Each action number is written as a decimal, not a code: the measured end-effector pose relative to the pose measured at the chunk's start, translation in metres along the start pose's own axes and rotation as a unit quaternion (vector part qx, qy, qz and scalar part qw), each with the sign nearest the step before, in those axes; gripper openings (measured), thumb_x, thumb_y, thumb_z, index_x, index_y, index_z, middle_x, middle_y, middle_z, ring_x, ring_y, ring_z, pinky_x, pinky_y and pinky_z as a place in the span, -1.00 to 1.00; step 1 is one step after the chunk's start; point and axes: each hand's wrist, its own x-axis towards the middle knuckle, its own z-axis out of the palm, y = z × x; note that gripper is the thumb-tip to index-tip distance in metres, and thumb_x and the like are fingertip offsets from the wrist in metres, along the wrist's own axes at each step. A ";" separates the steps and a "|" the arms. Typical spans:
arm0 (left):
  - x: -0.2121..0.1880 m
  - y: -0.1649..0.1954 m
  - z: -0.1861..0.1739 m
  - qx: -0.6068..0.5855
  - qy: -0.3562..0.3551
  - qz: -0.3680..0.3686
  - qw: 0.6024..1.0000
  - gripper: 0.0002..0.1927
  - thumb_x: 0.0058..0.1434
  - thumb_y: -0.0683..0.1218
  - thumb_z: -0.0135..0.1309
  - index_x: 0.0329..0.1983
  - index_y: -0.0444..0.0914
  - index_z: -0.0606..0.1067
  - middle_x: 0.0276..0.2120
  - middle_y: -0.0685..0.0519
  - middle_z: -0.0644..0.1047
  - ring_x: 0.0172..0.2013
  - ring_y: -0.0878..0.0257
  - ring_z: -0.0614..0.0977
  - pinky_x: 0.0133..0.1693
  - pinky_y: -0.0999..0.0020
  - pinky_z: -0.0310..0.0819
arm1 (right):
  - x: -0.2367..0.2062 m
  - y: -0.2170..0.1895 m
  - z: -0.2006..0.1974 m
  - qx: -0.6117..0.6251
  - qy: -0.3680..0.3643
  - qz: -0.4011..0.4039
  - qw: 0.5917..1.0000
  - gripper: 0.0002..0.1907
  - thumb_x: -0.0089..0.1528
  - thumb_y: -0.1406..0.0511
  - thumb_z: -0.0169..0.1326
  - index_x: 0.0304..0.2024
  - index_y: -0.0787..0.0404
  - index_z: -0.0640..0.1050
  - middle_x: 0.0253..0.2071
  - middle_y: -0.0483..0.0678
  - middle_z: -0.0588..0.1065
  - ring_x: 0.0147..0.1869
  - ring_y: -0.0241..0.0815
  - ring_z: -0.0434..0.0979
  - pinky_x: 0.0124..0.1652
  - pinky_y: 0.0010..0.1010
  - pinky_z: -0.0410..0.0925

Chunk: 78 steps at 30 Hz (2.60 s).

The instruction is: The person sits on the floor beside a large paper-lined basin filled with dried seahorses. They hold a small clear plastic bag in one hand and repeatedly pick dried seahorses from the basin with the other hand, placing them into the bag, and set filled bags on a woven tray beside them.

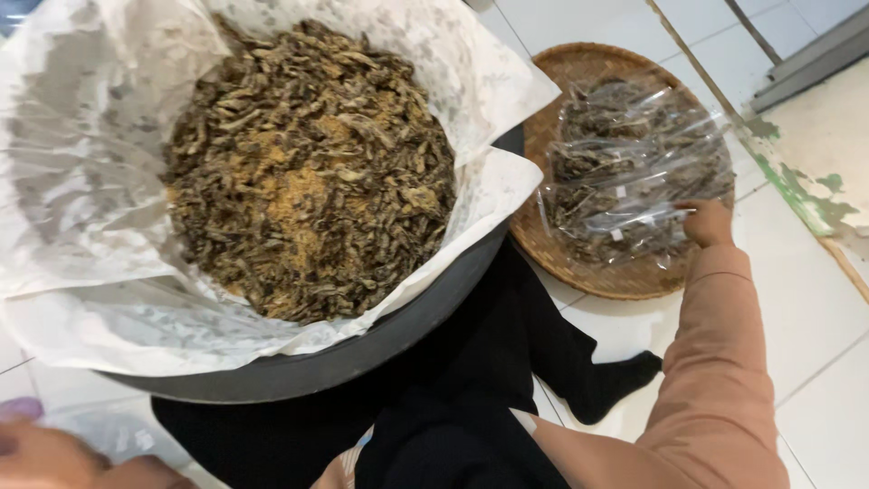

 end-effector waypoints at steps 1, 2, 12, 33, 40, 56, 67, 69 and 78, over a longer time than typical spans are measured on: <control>-0.007 -0.031 -0.004 0.061 -0.006 -0.024 0.998 -0.46 0.46 0.02 -0.03 0.47 -0.18 0.31 0.38 -0.22 0.36 0.30 -0.16 0.40 0.24 -0.12 0.27 | -0.002 -0.007 -0.001 0.049 0.079 -0.007 0.996 -0.66 0.34 0.49 0.04 0.09 0.13 0.69 0.03 0.32 0.60 0.06 0.20 0.60 0.10 -0.10 0.43; -0.016 -0.059 -0.008 0.121 -0.022 -0.043 0.992 -0.47 0.46 0.02 -0.04 0.46 -0.18 0.32 0.39 -0.23 0.36 0.31 -0.18 0.39 0.24 -0.14 0.25 | -0.005 -0.013 0.002 0.100 0.155 -0.014 0.983 -0.74 0.40 0.47 0.04 0.05 0.19 0.68 0.02 0.28 0.60 0.06 0.15 0.61 0.12 -0.13 0.44; -0.097 -0.150 -0.028 0.362 -0.244 0.003 0.899 -0.63 0.54 -0.05 -0.14 0.37 -0.05 0.42 0.27 -0.18 0.49 0.22 -0.14 0.50 0.15 -0.13 0.38 | -0.054 -0.263 -0.020 0.344 0.268 -0.351 0.829 -0.81 0.44 0.55 0.10 0.07 0.30 0.59 0.12 0.04 0.45 0.06 -0.20 0.54 -0.01 -0.47 0.44; 0.093 0.214 0.128 -0.392 -0.230 0.093 0.886 -0.68 0.36 -0.16 0.05 0.18 -0.22 0.47 -0.13 0.05 0.63 -0.19 0.28 0.72 -0.09 0.40 0.69 | -0.194 -0.622 -0.004 0.453 0.077 -0.572 0.679 -0.83 0.40 0.51 0.11 0.03 0.29 0.59 0.03 -0.04 0.46 -0.06 -0.24 0.52 -0.08 -0.44 0.43; 0.064 0.203 0.252 -0.312 -0.277 0.007 0.909 -0.86 0.41 -0.15 0.13 -0.13 -0.25 0.69 -0.33 0.12 0.70 -0.26 0.42 0.71 -0.23 0.51 0.54 | -0.132 -0.608 0.004 0.415 0.165 -0.494 0.745 -0.86 0.34 0.49 0.14 -0.05 0.30 0.61 -0.10 -0.01 0.53 -0.17 -0.14 0.59 -0.15 -0.37 0.46; 0.032 0.205 0.247 -0.227 -0.290 0.184 0.911 -0.64 -0.06 -0.14 0.52 -0.45 -0.30 0.49 -0.50 0.07 0.58 -0.49 0.32 0.56 -0.40 0.39 0.48 | -0.178 -0.614 0.002 0.226 0.240 -0.650 0.684 -0.78 0.27 0.53 0.13 -0.05 0.30 0.63 -0.06 0.00 0.52 0.01 0.01 0.55 0.02 -0.17 0.41; 0.038 0.198 0.242 -0.208 -0.301 0.313 0.877 -0.85 0.22 0.01 0.28 -0.23 -0.12 0.69 -0.27 0.09 0.71 -0.27 0.19 0.68 0.04 0.10 0.39 | -0.186 -0.604 -0.011 0.189 0.132 -0.740 0.631 -0.63 0.31 0.50 0.05 0.17 0.25 0.59 0.07 0.09 0.56 0.09 0.10 0.57 0.06 -0.17 0.46; 0.036 0.198 0.245 -0.235 -0.307 0.284 0.877 -0.74 0.31 0.15 0.16 -0.11 -0.05 0.69 -0.17 0.12 0.71 -0.12 0.20 0.72 0.25 0.05 0.31 | -0.184 -0.606 -0.002 0.245 -0.019 -0.705 0.665 -0.55 0.31 0.49 0.00 0.27 0.26 0.49 0.11 0.15 0.53 0.10 0.15 0.56 0.04 -0.14 0.46; 0.019 0.198 0.262 -0.021 -0.136 0.476 0.869 -0.37 0.07 0.52 -0.02 -0.09 -0.01 0.47 0.40 -0.31 0.25 0.44 -0.21 0.16 0.34 -0.37 -0.57 | -0.168 -0.613 0.027 0.185 -0.064 -0.661 0.725 -0.45 0.39 0.36 0.10 0.42 0.14 0.30 0.38 0.24 0.33 0.37 0.27 0.40 0.21 -0.08 0.41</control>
